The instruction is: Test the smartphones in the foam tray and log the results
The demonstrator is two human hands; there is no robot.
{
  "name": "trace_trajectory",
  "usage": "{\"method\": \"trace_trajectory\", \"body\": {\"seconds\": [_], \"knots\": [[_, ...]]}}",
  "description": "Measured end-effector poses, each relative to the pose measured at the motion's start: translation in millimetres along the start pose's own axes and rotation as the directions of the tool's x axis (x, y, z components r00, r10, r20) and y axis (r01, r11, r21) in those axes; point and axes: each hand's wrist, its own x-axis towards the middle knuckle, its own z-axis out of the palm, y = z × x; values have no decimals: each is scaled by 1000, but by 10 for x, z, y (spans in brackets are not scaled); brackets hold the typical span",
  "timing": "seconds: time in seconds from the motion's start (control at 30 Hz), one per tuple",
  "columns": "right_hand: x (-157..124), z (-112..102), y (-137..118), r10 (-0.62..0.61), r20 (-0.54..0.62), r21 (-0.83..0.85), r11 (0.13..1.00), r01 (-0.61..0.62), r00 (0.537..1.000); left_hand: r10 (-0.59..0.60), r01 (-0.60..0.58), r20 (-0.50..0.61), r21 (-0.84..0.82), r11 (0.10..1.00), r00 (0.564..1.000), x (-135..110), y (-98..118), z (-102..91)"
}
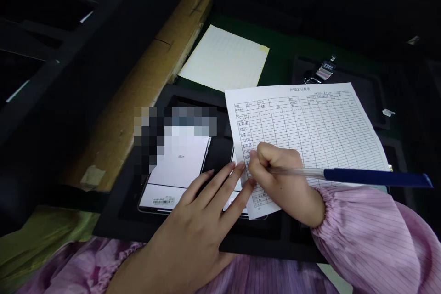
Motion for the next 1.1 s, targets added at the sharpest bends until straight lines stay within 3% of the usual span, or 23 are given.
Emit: {"method": "trace_trajectory", "body": {"seconds": [0.67,1.1], "knots": [[21,-1,-13,-62,-30,34,997,63,998,-2,2,0,13,1000,1000,6,9,0],[15,-12,2,-15,-66,6,1000,16,998,-4,4,5,23,1000,1000,12,4,-18]]}}
